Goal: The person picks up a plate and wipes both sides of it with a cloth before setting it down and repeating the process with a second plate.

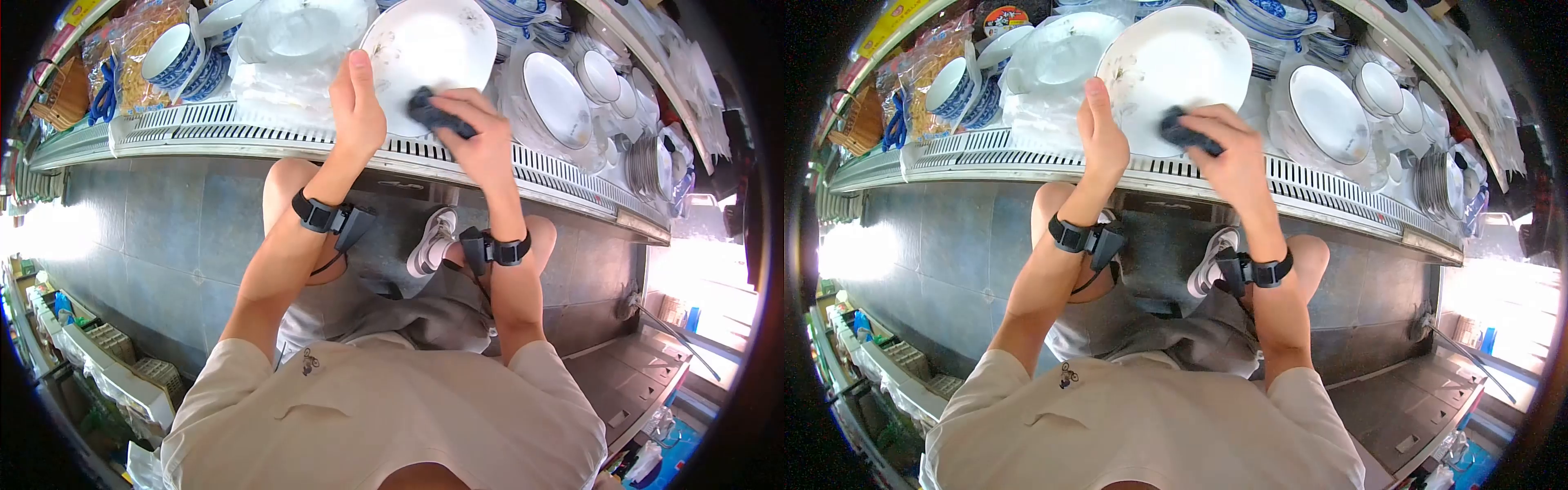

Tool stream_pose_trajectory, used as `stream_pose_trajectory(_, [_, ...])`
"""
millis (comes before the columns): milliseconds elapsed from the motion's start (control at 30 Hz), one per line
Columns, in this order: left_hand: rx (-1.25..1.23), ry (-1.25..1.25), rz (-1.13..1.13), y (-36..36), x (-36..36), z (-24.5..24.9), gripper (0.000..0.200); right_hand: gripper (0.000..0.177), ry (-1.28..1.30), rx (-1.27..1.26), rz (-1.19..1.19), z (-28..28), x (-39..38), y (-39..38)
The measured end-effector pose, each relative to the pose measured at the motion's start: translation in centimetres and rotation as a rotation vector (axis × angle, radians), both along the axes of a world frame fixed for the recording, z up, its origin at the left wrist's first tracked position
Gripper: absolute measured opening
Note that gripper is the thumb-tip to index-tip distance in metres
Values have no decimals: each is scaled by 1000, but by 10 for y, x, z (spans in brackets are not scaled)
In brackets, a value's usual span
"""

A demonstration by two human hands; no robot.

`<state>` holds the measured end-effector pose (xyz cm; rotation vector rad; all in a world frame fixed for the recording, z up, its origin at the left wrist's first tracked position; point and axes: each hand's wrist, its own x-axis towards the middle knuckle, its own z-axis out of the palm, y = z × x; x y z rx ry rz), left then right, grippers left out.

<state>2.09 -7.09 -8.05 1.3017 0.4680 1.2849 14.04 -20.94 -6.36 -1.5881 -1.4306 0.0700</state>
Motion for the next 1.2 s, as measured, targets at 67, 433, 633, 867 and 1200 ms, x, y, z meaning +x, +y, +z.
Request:
stream_pose_trajectory(67, [66,72,53,4,-2,-4,56,33,-83,13,-280,-5,14,-6])
stream_pose_trajectory(433, [258,165,89,0,-3,-2,46,40,33,83,-116,-17,-31,-2])
stream_pose_trajectory(633, [283,199,33,2,-5,2,42,38,-287,196,-501,-19,15,-15])
stream_pose_trajectory(867, [321,222,61,-7,-4,1,40,33,47,146,-349,-40,-24,-5])
stream_pose_trajectory(1200, [261,160,2,-6,0,-3,45,38,67,-43,-46,2,-12,-11])
